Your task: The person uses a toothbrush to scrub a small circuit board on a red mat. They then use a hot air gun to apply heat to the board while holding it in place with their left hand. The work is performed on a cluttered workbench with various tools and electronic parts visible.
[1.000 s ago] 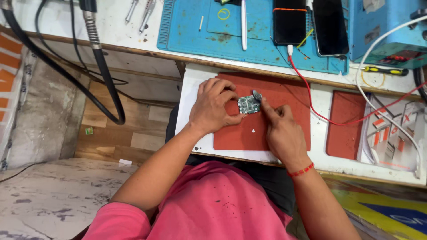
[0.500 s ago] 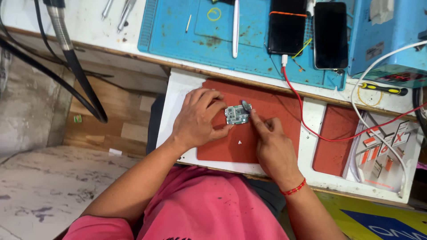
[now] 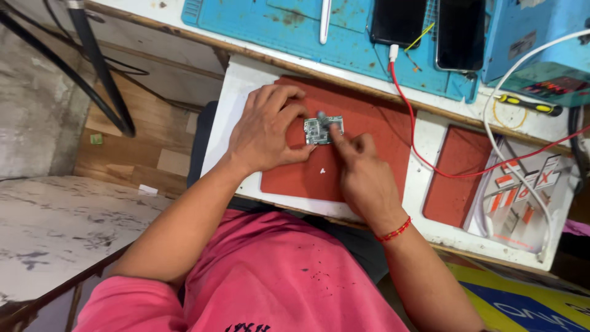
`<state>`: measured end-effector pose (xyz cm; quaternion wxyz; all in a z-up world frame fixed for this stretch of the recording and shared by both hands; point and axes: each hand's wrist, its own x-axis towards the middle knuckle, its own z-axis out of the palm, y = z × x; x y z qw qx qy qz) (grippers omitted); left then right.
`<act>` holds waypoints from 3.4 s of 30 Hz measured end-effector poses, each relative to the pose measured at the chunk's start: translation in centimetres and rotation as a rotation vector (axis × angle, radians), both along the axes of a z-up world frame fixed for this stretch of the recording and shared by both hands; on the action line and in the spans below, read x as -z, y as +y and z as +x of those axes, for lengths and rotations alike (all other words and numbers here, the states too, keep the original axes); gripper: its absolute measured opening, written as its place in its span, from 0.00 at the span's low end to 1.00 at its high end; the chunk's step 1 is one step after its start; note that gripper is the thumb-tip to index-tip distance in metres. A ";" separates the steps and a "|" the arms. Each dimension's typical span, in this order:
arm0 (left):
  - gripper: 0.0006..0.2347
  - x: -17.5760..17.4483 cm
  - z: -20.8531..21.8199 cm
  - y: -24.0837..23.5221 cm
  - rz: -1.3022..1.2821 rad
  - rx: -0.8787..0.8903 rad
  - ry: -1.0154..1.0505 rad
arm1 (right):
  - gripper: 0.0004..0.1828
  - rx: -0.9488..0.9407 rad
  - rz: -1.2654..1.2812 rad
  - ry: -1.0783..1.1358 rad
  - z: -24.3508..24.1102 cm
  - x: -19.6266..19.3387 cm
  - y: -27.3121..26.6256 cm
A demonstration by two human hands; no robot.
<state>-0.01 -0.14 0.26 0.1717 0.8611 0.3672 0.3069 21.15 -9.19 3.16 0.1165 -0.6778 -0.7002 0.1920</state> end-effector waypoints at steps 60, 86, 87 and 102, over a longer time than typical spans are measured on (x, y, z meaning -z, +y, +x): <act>0.17 -0.8 -0.6 1.0 -0.101 0.043 -0.033 | 0.34 0.179 -0.030 0.014 -2.8 -0.2 -1.5; 0.19 -1.0 0.0 1.3 -0.063 0.042 0.014 | 0.35 0.214 -0.047 0.000 -3.2 0.0 -2.1; 0.18 -1.0 0.2 1.3 -0.074 0.040 0.010 | 0.35 0.167 -0.086 0.016 -3.4 -0.4 -2.4; 0.19 -0.5 -0.2 1.6 -0.123 0.048 -0.054 | 0.37 0.186 -0.064 0.042 -3.3 -1.1 -3.5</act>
